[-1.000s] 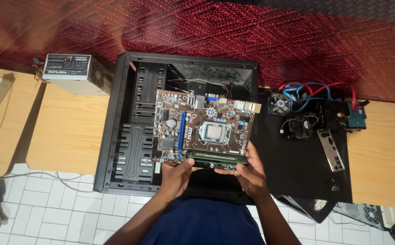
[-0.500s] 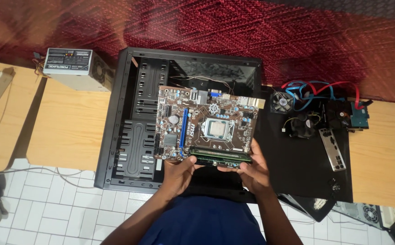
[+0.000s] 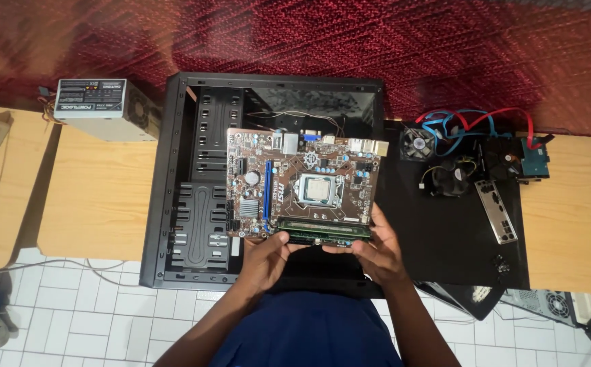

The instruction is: Removing a motherboard from a PC case and then extracting the CPU and RAM modules.

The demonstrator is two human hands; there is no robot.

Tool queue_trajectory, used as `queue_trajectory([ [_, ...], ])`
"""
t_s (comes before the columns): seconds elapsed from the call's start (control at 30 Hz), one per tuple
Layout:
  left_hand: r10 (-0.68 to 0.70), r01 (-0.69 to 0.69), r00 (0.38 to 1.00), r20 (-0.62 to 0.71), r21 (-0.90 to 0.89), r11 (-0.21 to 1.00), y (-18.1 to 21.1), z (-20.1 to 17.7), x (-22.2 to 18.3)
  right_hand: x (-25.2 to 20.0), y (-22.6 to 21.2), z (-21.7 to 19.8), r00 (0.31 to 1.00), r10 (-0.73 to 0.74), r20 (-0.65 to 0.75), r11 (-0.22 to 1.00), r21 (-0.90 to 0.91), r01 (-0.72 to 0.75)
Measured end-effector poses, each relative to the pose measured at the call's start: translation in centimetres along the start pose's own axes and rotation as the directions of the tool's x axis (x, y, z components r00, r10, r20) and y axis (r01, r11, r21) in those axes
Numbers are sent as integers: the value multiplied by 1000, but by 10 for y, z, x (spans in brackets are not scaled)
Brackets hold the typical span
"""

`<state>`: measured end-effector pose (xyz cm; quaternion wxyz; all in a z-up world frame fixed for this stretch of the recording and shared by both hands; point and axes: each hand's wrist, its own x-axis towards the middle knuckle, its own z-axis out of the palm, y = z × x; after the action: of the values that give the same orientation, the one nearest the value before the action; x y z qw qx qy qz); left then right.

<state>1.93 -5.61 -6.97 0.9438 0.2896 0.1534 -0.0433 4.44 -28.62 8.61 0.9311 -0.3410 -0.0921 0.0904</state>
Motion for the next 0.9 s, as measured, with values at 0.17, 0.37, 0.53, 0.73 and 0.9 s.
queue_trajectory([
  [0.17, -38, 38, 999, 20, -16, 999, 9, 16, -1, -1, 5, -7, 999, -8, -39, 1000, -19, 7],
  [0.37, -49, 50, 999, 23, -23, 999, 2, -6, 0, 0, 5, -7, 999, -18, -40, 1000, -12, 18],
  [0.53, -63, 64, 997, 54, -23, 998, -5, -20, 3, -3, 3, -7, 997, -8, -73, 999, -34, 6],
  [0.73, -59, 60, 996, 64, -18, 998, -10, -33, 4, -3, 4, -8, 996, -8, -84, 999, -41, 5],
  [0.9, -59, 61, 996, 61, -27, 998, -18, -51, 4, -5, 5, -13, 997, -1, -79, 999, -32, -2],
])
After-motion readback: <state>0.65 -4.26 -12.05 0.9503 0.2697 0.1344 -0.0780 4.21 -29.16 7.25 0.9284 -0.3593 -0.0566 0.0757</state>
